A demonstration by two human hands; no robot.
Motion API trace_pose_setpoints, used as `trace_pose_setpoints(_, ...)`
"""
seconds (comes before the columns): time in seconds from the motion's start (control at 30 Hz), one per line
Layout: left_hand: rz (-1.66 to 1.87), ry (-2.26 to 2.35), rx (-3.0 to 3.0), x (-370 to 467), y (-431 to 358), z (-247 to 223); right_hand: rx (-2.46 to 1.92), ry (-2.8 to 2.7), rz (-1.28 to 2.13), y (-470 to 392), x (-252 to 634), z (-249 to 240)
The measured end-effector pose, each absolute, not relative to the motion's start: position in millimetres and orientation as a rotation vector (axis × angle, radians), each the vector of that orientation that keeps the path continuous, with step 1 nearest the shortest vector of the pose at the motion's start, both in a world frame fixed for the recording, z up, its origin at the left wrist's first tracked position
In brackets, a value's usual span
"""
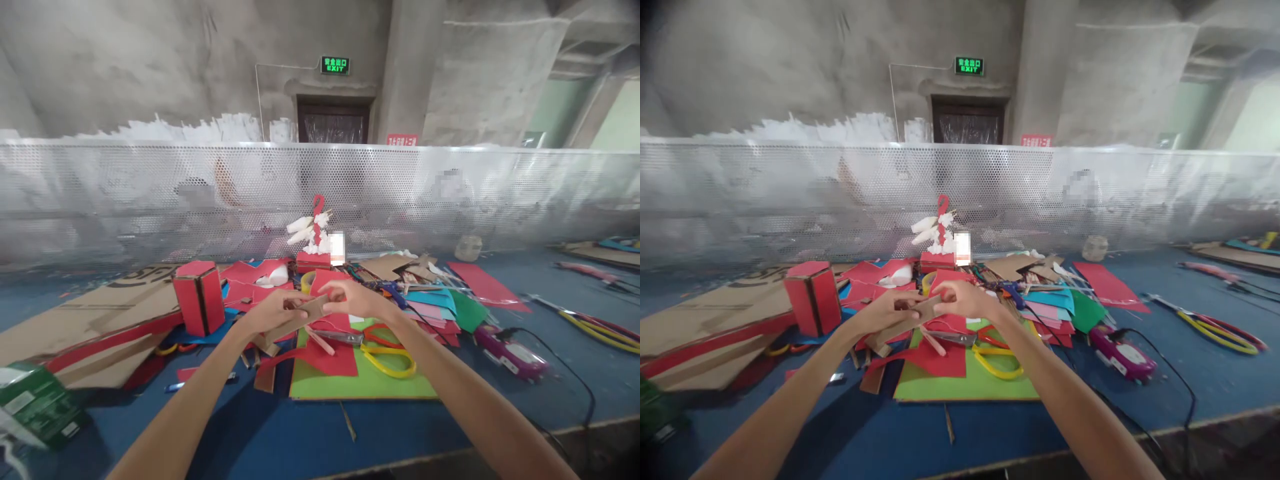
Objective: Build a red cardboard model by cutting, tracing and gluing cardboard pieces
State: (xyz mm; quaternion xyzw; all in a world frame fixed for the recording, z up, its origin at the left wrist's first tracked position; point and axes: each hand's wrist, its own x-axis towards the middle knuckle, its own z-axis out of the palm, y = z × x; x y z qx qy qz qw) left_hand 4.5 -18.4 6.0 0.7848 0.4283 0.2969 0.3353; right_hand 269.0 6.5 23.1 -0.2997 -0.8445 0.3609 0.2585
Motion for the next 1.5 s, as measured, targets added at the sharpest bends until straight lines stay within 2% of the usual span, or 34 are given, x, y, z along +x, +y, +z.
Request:
trace_pose_setpoints(0.1, 0.813, 1.159, 2.042, 4, -19, 11, -0.802, -2.216, 1.076, 7, 267, 13)
trace_pose_setpoints(0.23, 1.345, 1.265, 1.783, -9, -13, 17, -0.939, -1.904, 1.127, 17, 282, 8)
trace_pose_setpoints(0.3, 1.499, 1.232, 1.512, -11, -8, 13, -0.931, -1.708, 1.163, 19, 284, 3)
trace_pose_setpoints(0.43, 1.249, 1.06, 1.358, 13, -2, -8, -0.854, -1.582, 1.159, 12, 264, -11)
trace_pose_setpoints(0.57, 1.213, 1.023, 1.508, 44, -4, -22, -0.821, -1.767, 1.11, 1, 247, -16)
trace_pose_setpoints(0.73, 1.304, 1.109, 1.299, 36, -10, -21, -1.089, -2.393, 0.572, -17, 277, 3)
trace_pose_setpoints(0.9, 1.326, 1.096, 1.213, 22, -12, -22, -1.303, -2.931, 0.396, -30, 319, 17)
trace_pose_setpoints(1.13, 1.396, 1.066, 1.205, 21, -8, -27, -1.475, -2.969, 0.347, -41, 327, 25)
trace_pose_setpoints(1.5, 1.46, 1.045, 1.139, 18, 2, -33, -1.303, -3.052, 0.433, -22, 339, 16)
